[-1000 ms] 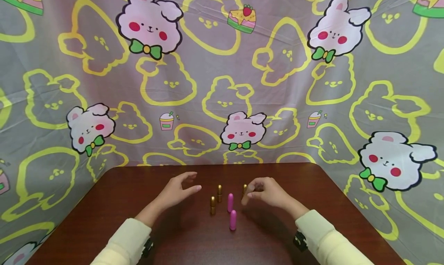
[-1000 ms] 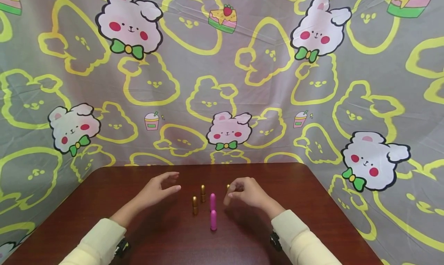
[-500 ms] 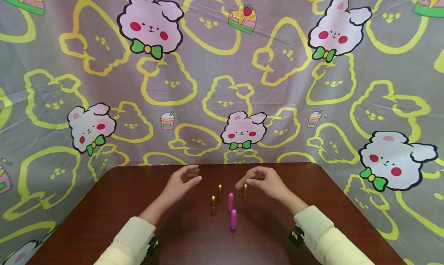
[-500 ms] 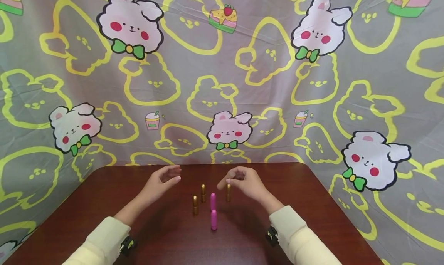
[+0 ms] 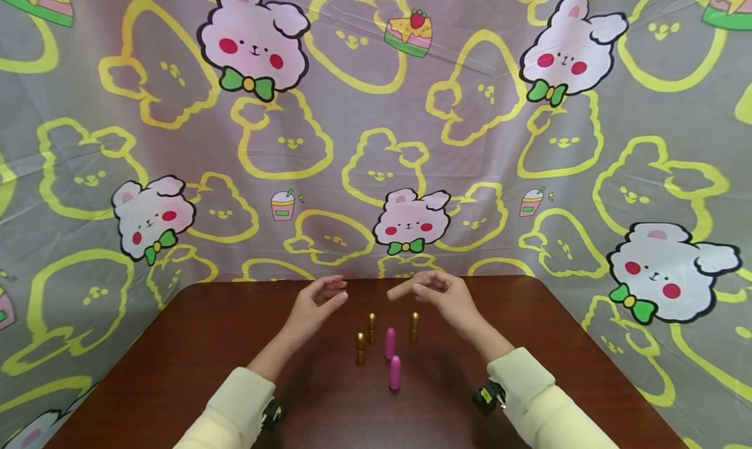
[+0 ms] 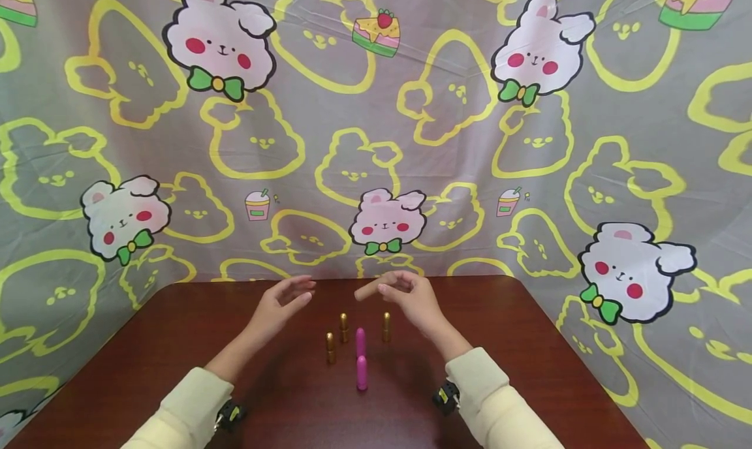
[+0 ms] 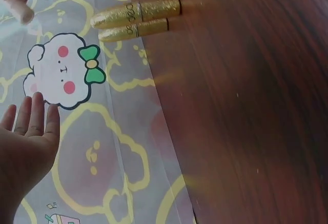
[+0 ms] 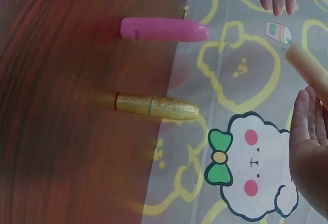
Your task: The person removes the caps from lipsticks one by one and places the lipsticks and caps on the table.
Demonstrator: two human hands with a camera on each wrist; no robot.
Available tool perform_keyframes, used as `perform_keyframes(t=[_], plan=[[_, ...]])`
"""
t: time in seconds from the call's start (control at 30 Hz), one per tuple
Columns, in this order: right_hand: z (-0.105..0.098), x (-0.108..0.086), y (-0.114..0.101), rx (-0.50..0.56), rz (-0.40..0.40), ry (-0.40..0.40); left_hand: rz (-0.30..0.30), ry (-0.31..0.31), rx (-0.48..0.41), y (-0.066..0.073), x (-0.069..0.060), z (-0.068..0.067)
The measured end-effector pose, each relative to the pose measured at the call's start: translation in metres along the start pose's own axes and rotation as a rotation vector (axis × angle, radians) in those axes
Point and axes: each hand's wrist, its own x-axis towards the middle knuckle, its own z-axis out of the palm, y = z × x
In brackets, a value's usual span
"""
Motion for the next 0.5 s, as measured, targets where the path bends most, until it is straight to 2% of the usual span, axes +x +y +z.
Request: perform_keyframes(t=[0.27, 0.5], plan=[[0.011, 0.006, -0.004, 0.244, -0.002, 0.072, -0.044, 0.086, -0.188, 0.005, 0.005, 0.015], [0.021, 0.007, -0.011, 0.424, 0.027, 0.095, -0.070, 0.104, -0.315, 0.012, 0.008, 0.027]])
